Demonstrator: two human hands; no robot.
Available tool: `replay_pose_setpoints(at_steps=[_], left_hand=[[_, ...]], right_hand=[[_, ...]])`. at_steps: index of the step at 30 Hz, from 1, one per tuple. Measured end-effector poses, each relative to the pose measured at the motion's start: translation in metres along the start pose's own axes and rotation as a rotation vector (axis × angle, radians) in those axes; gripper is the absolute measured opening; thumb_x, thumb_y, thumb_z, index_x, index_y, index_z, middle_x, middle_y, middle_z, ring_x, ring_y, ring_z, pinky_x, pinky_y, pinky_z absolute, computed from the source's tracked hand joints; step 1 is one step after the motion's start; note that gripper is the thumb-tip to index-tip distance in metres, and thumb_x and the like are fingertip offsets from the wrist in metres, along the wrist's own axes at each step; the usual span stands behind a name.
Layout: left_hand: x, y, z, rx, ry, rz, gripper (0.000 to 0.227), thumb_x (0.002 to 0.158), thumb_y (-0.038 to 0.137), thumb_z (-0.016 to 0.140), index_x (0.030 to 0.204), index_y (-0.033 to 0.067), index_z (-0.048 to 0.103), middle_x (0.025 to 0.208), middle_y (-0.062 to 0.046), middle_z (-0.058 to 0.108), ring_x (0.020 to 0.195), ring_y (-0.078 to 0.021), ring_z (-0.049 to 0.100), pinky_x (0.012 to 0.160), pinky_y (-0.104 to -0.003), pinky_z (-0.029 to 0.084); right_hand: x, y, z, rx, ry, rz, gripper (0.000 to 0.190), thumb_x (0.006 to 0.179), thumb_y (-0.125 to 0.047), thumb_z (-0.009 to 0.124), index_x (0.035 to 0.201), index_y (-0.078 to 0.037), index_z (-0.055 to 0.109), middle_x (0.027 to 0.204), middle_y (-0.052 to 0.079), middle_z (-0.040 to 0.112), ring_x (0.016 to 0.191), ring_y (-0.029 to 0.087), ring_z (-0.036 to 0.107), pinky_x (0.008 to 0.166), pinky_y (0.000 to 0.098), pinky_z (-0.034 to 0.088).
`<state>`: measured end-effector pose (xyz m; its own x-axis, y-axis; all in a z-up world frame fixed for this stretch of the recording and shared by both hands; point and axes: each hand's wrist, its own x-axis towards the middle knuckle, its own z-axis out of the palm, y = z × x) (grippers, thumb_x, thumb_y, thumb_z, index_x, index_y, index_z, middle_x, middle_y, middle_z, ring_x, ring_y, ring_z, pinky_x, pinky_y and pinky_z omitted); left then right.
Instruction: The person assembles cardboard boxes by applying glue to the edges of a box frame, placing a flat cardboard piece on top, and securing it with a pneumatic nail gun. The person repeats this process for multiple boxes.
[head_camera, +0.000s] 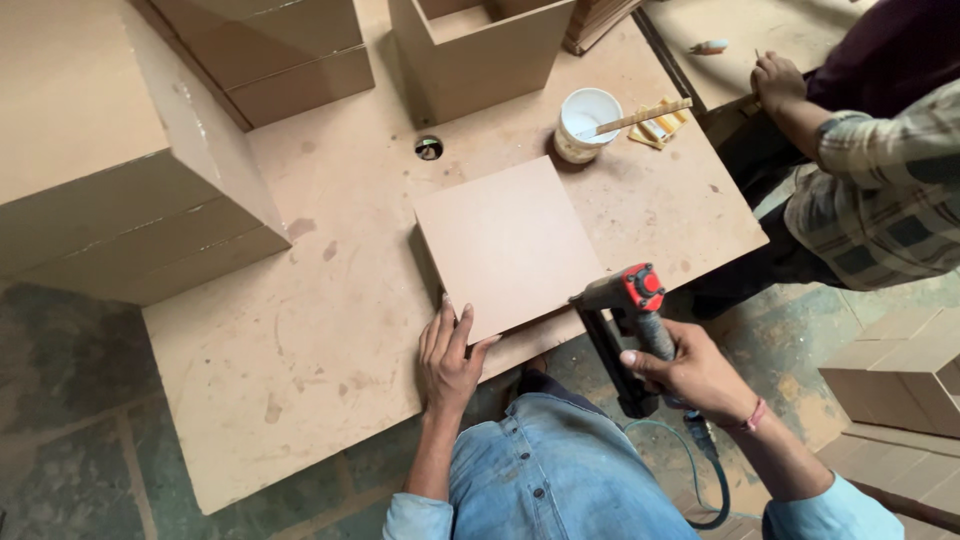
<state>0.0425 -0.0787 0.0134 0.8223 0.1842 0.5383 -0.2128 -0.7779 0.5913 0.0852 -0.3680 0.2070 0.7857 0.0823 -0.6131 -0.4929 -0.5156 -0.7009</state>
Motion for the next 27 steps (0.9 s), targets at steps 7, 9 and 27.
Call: replay_pose_setpoints(at_steps=[7, 9, 27], left_hand=[[-0.003, -0.008, -0.001, -0.049, -0.008, 0.029, 0.055, 0.087, 0.031, 0.080, 0.132, 0.0007, 0.066, 0.138, -0.028, 0.062, 0.123, -0.0420, 0.063, 0.102, -0.049, 0.050], [-0.006, -0.006, -0.001, -0.053, -0.007, 0.027, 0.055, 0.088, 0.031, 0.079, 0.132, 0.0007, 0.066, 0.138, -0.028, 0.062, 0.123, -0.0422, 0.063, 0.102, -0.049, 0.050], [-0.002, -0.006, -0.004, -0.100, 0.010, 0.051, 0.056, 0.082, 0.025, 0.082, 0.130, 0.0001, 0.066, 0.138, -0.030, 0.060, 0.121, -0.0433, 0.062, 0.102, -0.050, 0.049]], right_hand=[[-0.004, -0.005, 0.027, -0.079, -0.045, -0.070, 0.021, 0.085, -0.021, 0.080, 0.089, -0.004, 0.068, 0.060, 0.000, 0.053, 0.051, 0.008, 0.045, 0.045, 0.0274, 0.037], [-0.006, -0.005, 0.029, -0.099, -0.023, -0.045, 0.025, 0.085, -0.022, 0.080, 0.086, -0.001, 0.066, 0.060, 0.002, 0.055, 0.051, 0.010, 0.047, 0.046, 0.0285, 0.038], [-0.006, -0.016, 0.037, -0.078, 0.041, -0.011, 0.025, 0.086, -0.019, 0.080, 0.091, 0.000, 0.065, 0.058, 0.002, 0.053, 0.049, 0.010, 0.046, 0.043, 0.0296, 0.036]])
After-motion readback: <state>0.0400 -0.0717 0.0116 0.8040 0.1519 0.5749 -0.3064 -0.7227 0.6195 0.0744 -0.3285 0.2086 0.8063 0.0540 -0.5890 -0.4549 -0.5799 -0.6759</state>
